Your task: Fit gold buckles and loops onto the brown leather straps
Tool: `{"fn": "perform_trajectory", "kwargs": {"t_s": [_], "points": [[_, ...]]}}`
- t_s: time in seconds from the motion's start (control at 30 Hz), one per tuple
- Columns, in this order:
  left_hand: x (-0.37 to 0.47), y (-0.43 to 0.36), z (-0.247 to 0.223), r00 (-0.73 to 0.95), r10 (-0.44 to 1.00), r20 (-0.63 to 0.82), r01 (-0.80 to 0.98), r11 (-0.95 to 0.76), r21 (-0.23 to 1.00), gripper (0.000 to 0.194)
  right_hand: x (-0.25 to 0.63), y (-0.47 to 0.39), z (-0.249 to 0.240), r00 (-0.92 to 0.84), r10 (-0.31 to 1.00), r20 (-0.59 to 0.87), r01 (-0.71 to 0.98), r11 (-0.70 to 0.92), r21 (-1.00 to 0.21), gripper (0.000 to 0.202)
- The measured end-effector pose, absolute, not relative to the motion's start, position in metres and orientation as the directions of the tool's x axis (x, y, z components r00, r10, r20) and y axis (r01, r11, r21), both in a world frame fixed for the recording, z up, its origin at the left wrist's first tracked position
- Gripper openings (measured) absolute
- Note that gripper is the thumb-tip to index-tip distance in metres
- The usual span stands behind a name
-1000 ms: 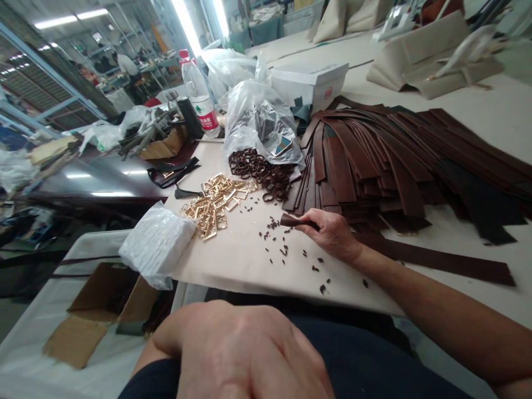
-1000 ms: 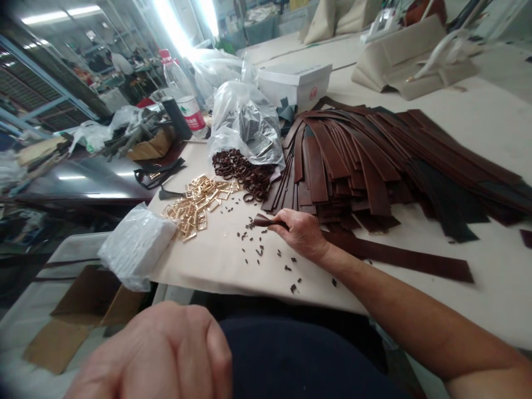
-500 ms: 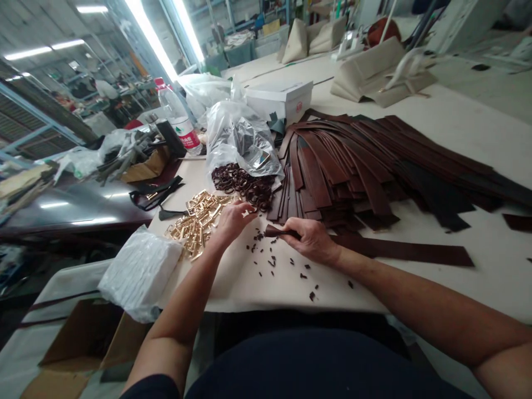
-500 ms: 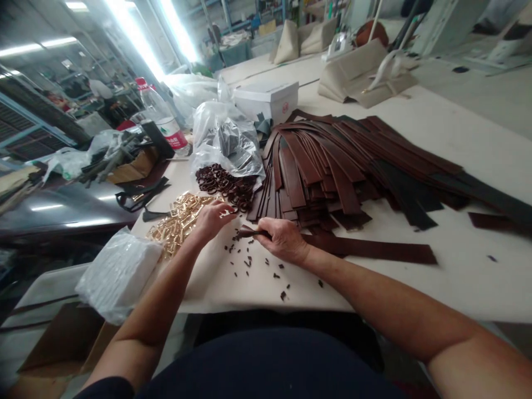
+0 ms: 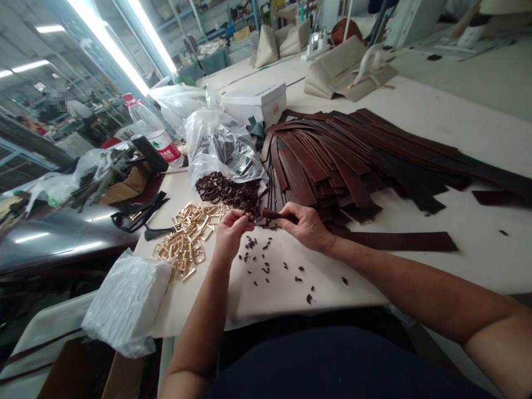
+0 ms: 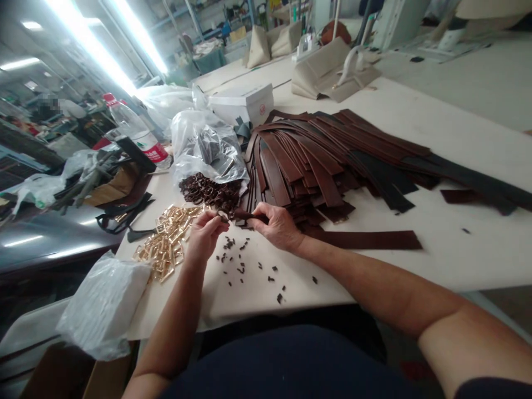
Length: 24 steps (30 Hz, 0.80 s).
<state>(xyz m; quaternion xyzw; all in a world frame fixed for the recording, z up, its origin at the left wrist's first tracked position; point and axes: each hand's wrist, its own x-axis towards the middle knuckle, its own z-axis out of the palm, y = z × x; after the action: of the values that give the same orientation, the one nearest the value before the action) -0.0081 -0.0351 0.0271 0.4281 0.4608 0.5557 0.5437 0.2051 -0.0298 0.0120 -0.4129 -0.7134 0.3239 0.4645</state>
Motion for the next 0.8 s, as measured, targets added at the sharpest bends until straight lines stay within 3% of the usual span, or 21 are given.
{"fn": "perform_trajectory", "kwargs": {"t_s": [0.17,0.57,0.7,0.8], "points": [[0.006,-0.041,0.031,0.134,0.989,-0.061,-0.350,0.104,0.931,0.037,0.206,-0.029,0.013,-0.211,0.889,0.405,0.352,0.456,-0.817,0.013],[0.005,-0.031,0.019,0.228,0.916,-0.330,-0.478,0.401,0.781,0.033,0.203,-0.034,0.008,-0.271,0.839,0.472,0.400,0.545,-0.737,0.007],[0.007,-0.030,0.019,0.190,0.924,-0.331,-0.470,0.382,0.796,0.033,0.204,-0.035,0.007,-0.279,0.841,0.464,0.429,0.541,-0.723,0.008],[0.008,-0.030,0.018,0.115,0.944,-0.309,-0.456,0.327,0.828,0.044,0.204,-0.034,0.007,-0.294,0.841,0.454,0.472,0.541,-0.697,0.007]]}}
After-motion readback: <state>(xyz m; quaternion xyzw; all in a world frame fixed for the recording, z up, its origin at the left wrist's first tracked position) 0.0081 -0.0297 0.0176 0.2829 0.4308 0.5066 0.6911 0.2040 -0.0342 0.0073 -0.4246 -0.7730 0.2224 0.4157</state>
